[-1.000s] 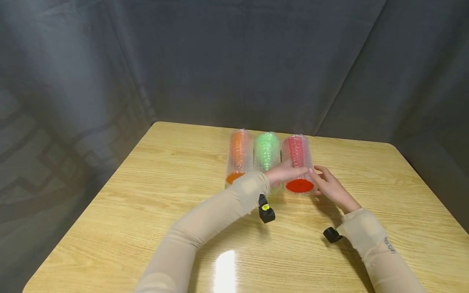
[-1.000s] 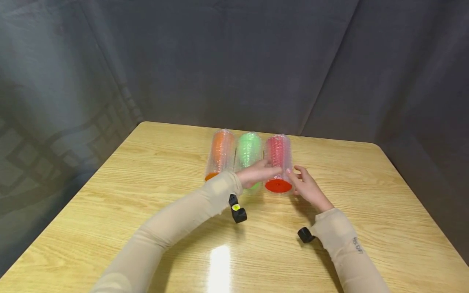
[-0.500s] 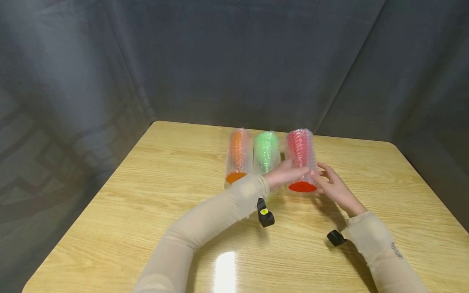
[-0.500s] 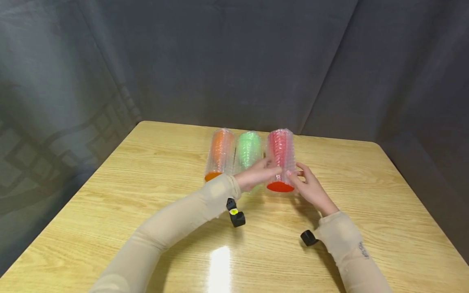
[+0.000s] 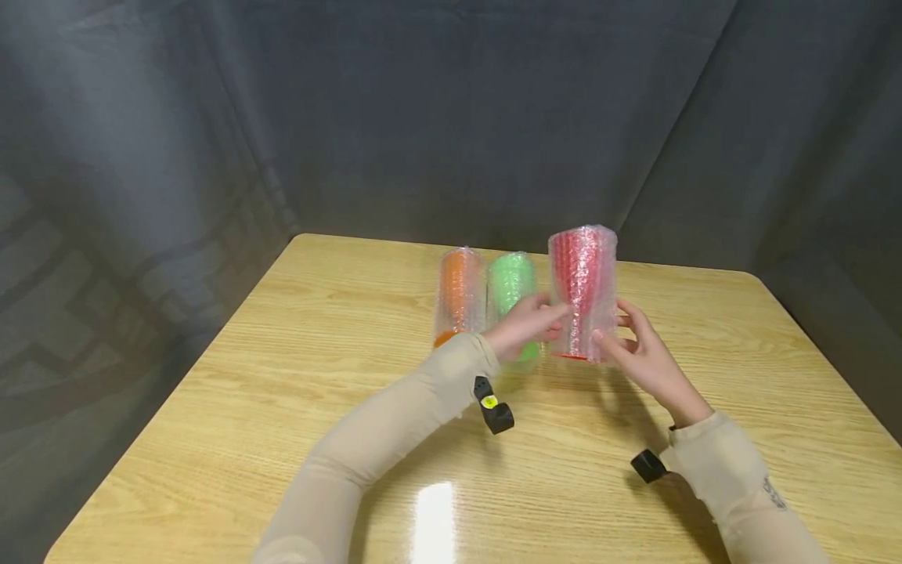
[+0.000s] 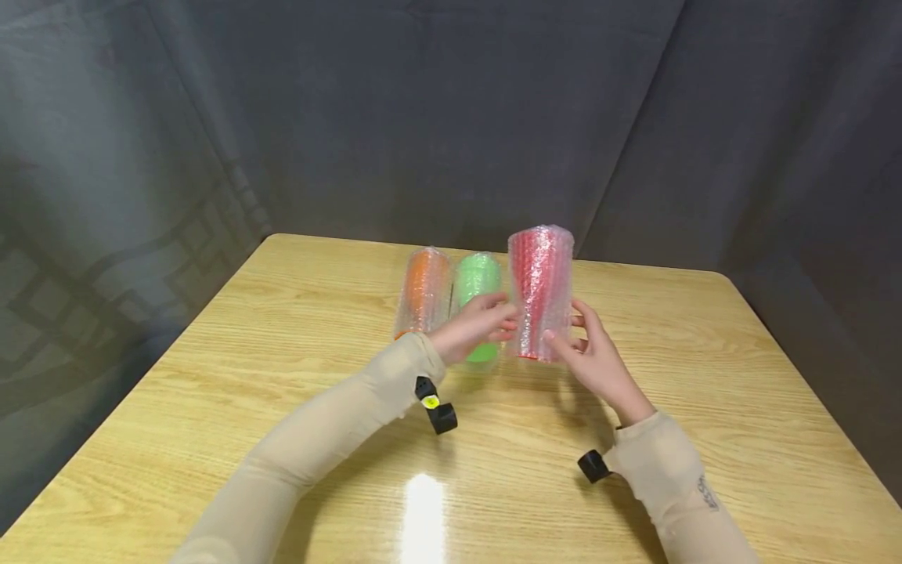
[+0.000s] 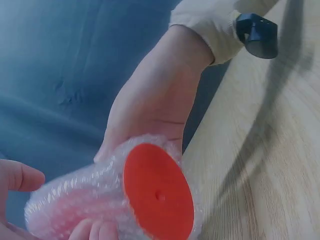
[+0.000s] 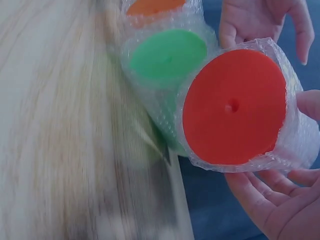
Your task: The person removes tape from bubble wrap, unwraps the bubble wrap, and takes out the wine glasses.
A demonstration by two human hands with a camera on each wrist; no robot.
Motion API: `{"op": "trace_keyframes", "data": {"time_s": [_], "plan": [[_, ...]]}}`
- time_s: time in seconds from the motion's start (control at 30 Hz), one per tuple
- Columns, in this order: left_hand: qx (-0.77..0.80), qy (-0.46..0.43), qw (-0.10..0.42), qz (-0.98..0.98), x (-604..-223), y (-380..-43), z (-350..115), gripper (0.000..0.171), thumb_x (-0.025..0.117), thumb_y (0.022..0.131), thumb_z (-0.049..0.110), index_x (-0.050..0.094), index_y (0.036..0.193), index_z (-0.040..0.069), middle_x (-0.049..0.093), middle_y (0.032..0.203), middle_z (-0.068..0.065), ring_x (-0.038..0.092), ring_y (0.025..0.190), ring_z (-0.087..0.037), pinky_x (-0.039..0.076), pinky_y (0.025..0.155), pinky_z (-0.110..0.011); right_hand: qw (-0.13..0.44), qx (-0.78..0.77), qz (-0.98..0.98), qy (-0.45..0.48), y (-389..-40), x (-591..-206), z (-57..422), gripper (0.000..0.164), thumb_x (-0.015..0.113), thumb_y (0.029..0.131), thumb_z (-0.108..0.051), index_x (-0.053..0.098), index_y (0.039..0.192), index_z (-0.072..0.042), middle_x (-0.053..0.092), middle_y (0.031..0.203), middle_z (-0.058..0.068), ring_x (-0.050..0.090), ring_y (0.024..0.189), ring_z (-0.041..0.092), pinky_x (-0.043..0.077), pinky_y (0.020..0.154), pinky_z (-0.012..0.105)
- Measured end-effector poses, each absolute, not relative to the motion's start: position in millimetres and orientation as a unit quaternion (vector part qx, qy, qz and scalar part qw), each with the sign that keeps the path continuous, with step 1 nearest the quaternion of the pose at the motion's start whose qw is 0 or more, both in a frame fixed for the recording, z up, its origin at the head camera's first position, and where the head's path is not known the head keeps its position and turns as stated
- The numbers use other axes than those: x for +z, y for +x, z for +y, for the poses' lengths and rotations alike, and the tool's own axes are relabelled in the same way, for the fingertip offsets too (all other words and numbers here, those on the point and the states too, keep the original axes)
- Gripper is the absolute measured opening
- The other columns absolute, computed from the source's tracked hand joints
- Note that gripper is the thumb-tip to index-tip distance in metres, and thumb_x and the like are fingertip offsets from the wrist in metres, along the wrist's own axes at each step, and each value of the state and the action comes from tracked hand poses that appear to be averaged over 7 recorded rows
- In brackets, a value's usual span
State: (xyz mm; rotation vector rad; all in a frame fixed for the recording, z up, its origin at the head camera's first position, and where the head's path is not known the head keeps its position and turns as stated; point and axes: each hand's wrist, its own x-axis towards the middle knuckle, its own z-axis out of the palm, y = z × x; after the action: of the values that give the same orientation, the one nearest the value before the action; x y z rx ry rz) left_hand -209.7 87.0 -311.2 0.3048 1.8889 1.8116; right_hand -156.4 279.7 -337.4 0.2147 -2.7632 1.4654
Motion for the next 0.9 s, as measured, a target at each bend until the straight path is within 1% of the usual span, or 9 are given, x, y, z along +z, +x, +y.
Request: {"op": "trace_keyframes", "data": {"time_s": [0.07, 0.13, 0.3, 0.4, 0.57, 0.7, 0.8, 0.83, 0.9], "plan": [[0.674, 0.103, 0.258, 0.685, -312, -211, 84, 0.064, 0.053, 0.094, 0.025, 0.026, 0.144, -0.001, 0.049, 0.135, -0.019, 0.055, 0.118, -0.028, 0.048, 0.099, -0.032, 0.008, 0.472, -0.879, 0.072, -154, -336, 277, 0.072, 0.049, 0.096, -0.025, 0.003, 0.149, -0.007, 0.031, 0.135, 0.028, 0.052, 0.11, 0.042, 0.054, 0.077, 0.028], [0.679, 0.101, 0.264, 0.677, -312, -212, 80, 0.065, 0.054, 0.094, 0.026, 0.024, 0.146, 0.001, 0.05, 0.134, -0.018, 0.057, 0.113, -0.024, 0.049, 0.098, -0.031, 0.013, 0.473, -0.878, 0.076, -152, -334, 274, 0.073, 0.05, 0.096, -0.023, 0.004, 0.149, -0.008, 0.031, 0.134, 0.027, 0.054, 0.107, 0.036, 0.054, 0.075, 0.024], [0.685, 0.115, 0.266, 0.668, -311, -212, 70, 0.059, 0.056, 0.093, 0.026, 0.034, 0.143, 0.004, 0.057, 0.123, -0.014, 0.058, 0.092, -0.014, 0.052, 0.091, -0.028, 0.023, 0.471, -0.878, 0.078, -147, -329, 269, 0.079, 0.056, 0.093, -0.021, 0.001, 0.15, -0.012, 0.032, 0.13, 0.021, 0.053, 0.096, 0.007, 0.051, 0.072, 0.017], [0.675, 0.132, 0.262, 0.676, -311, -210, 63, 0.055, 0.057, 0.092, 0.028, 0.04, 0.14, 0.006, 0.058, 0.122, -0.011, 0.058, 0.092, -0.013, 0.052, 0.092, -0.029, 0.037, 0.472, -0.876, 0.095, -145, -328, 267, 0.086, 0.06, 0.09, -0.015, -0.002, 0.15, -0.013, 0.035, 0.123, 0.018, 0.053, 0.09, -0.002, 0.051, 0.073, 0.014], [0.65, 0.161, 0.242, 0.702, -311, -205, 50, 0.05, 0.058, 0.091, 0.031, 0.047, 0.135, 0.008, 0.056, 0.129, -0.008, 0.058, 0.107, -0.017, 0.049, 0.096, -0.032, 0.05, 0.477, -0.867, 0.132, -141, -325, 262, 0.093, 0.063, 0.086, -0.006, -0.004, 0.15, -0.012, 0.042, 0.113, 0.012, 0.055, 0.089, -0.004, 0.051, 0.074, 0.013], [0.651, 0.182, 0.242, 0.696, -312, -202, 39, 0.048, 0.059, 0.091, 0.028, 0.048, 0.131, 0.005, 0.054, 0.129, -0.008, 0.055, 0.116, -0.019, 0.047, 0.099, -0.033, 0.052, 0.489, -0.856, 0.161, -136, -323, 257, 0.095, 0.065, 0.084, 0.0, -0.002, 0.15, -0.013, 0.049, 0.11, -0.001, 0.058, 0.092, -0.004, 0.051, 0.076, 0.015], [0.656, 0.183, 0.254, 0.686, -314, -200, 32, 0.046, 0.061, 0.09, 0.028, 0.046, 0.127, 0.006, 0.055, 0.125, -0.01, 0.055, 0.115, -0.019, 0.045, 0.102, -0.038, 0.057, 0.479, -0.857, 0.182, -134, -324, 254, 0.099, 0.067, 0.081, 0.001, -0.001, 0.15, -0.015, 0.053, 0.109, -0.01, 0.059, 0.093, -0.004, 0.05, 0.077, 0.016], [0.655, 0.179, 0.257, 0.688, -315, -199, 29, 0.047, 0.061, 0.089, 0.029, 0.044, 0.127, 0.007, 0.055, 0.124, -0.009, 0.056, 0.114, -0.019, 0.045, 0.102, -0.039, 0.061, 0.471, -0.859, 0.189, -134, -324, 253, 0.101, 0.068, 0.08, 0.001, -0.002, 0.15, -0.017, 0.054, 0.109, -0.011, 0.059, 0.093, -0.004, 0.05, 0.077, 0.016], [0.65, 0.17, 0.261, 0.693, -316, -198, 25, 0.052, 0.063, 0.087, 0.032, 0.041, 0.129, 0.01, 0.057, 0.123, -0.009, 0.057, 0.112, -0.019, 0.044, 0.103, -0.042, 0.068, 0.455, -0.864, 0.204, -133, -326, 250, 0.106, 0.071, 0.077, 0.001, -0.003, 0.151, -0.019, 0.057, 0.11, -0.007, 0.059, 0.092, -0.003, 0.049, 0.078, 0.017]]}}
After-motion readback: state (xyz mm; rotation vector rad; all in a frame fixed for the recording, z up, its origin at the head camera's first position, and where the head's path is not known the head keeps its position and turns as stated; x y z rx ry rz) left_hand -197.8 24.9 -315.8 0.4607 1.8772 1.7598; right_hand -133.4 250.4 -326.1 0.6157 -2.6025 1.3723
